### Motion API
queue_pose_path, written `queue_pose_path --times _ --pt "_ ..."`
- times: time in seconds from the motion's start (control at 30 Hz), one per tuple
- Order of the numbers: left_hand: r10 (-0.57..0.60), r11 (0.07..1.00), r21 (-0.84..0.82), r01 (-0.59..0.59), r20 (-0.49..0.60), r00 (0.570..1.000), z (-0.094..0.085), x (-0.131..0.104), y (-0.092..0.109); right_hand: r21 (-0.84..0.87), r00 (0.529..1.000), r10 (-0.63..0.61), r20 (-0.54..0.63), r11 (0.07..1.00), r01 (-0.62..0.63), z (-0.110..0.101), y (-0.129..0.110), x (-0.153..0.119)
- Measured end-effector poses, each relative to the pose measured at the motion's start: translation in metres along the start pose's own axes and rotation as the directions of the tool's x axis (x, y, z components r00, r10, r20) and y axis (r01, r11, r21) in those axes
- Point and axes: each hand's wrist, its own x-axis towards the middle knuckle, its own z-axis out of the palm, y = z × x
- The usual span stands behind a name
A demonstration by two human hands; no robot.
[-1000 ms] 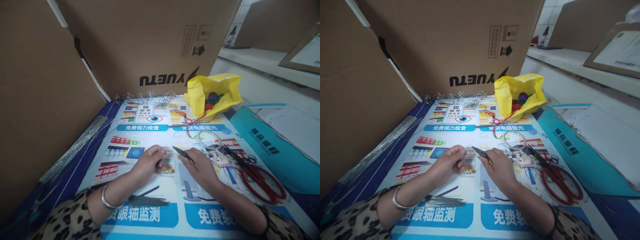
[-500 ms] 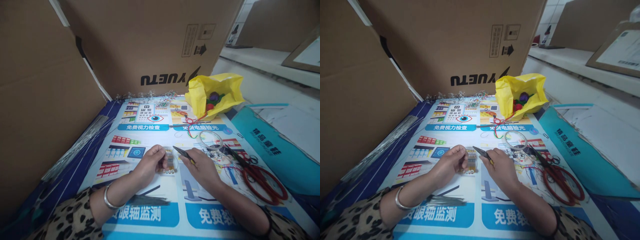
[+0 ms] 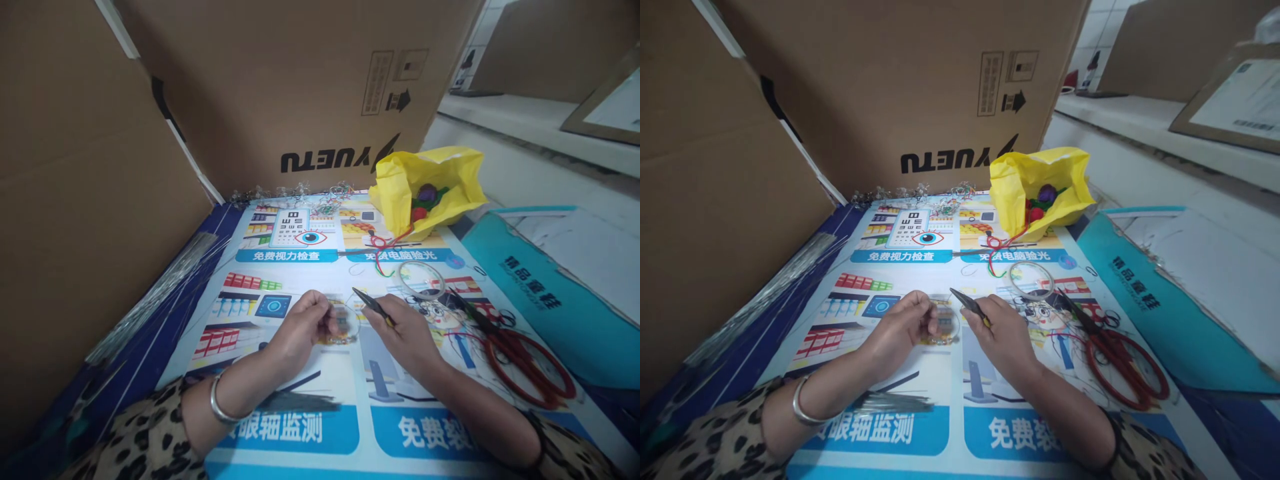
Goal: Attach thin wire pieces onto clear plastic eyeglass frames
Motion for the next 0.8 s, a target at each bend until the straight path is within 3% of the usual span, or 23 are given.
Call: queue_pose_path --times 0.47,0.8 --pt "-0.044 0.947 0.321 -0.001 0.133 0.990 -0.0070 0.0021 0.0025 -0.017 0.999 -0.044 -0.016 0.999 0.044 0.0001 0.0015 -0.0004" --pt "-0.057 0.947 0.322 0.010 0.139 0.989 -0.0088 0.0039 0.0017 -0.049 0.998 -0.049 0.029 0.998 0.051 0.0019 0.0045 -0.0011"
